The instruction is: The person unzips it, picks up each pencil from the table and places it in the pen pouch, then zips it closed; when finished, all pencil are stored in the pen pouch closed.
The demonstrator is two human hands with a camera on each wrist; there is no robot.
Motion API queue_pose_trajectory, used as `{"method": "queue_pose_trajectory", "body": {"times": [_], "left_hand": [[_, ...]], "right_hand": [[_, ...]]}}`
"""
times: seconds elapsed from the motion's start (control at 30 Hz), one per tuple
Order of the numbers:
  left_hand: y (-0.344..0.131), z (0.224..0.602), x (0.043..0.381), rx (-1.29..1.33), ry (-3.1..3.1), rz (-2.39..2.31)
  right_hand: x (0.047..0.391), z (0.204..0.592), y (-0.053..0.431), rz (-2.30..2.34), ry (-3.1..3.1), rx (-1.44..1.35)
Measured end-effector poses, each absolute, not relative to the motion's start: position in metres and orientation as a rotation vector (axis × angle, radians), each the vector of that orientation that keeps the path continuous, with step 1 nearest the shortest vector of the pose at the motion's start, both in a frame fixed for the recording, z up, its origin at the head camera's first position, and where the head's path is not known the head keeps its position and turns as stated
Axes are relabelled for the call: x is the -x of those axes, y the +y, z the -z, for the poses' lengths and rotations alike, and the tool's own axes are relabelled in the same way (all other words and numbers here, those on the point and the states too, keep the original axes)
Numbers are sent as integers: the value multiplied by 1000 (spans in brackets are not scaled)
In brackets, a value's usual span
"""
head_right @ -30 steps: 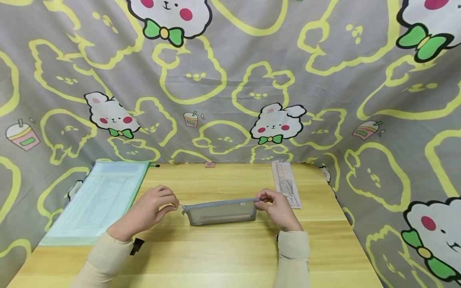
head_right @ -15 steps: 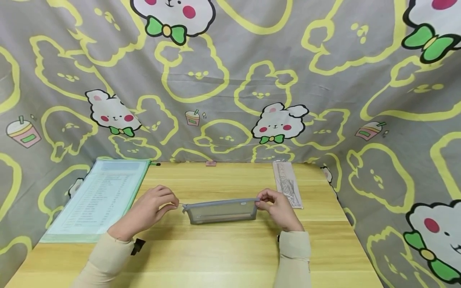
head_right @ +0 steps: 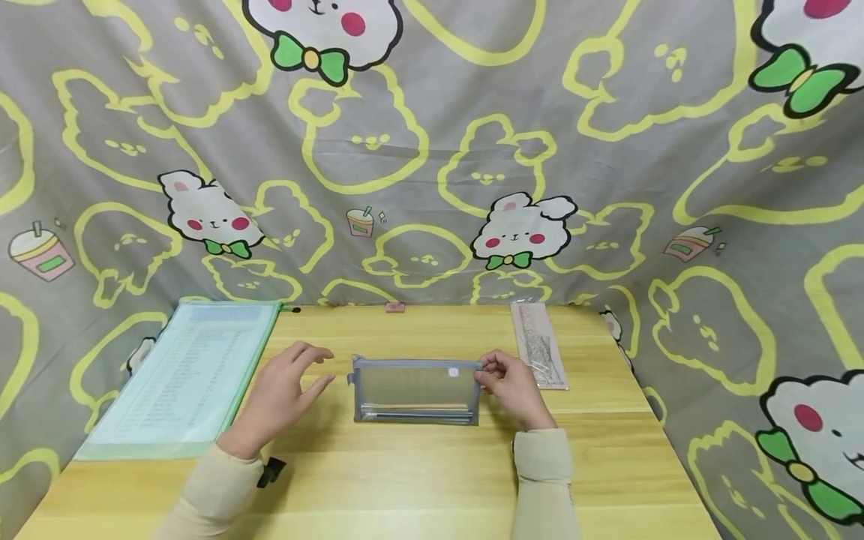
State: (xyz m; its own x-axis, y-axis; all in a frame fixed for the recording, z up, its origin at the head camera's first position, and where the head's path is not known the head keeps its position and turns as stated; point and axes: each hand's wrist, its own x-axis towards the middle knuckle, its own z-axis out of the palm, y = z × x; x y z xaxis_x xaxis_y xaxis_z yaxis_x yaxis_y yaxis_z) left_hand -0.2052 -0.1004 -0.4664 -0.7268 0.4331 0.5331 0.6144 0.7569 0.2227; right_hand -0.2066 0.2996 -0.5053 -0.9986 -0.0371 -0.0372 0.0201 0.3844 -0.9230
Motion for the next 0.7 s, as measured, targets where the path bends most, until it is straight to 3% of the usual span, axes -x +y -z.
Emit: {"method": "queue_pose_trajectory", "body": {"times": [0.37, 0.7], "left_hand": [[-44, 501, 205, 886, -2901, 396], [-31, 516, 206, 936, -2958, 412]], "right_hand": [[234, 512, 302, 1315, 2741, -128], [244, 530, 298, 1076, 2882, -54]]}}
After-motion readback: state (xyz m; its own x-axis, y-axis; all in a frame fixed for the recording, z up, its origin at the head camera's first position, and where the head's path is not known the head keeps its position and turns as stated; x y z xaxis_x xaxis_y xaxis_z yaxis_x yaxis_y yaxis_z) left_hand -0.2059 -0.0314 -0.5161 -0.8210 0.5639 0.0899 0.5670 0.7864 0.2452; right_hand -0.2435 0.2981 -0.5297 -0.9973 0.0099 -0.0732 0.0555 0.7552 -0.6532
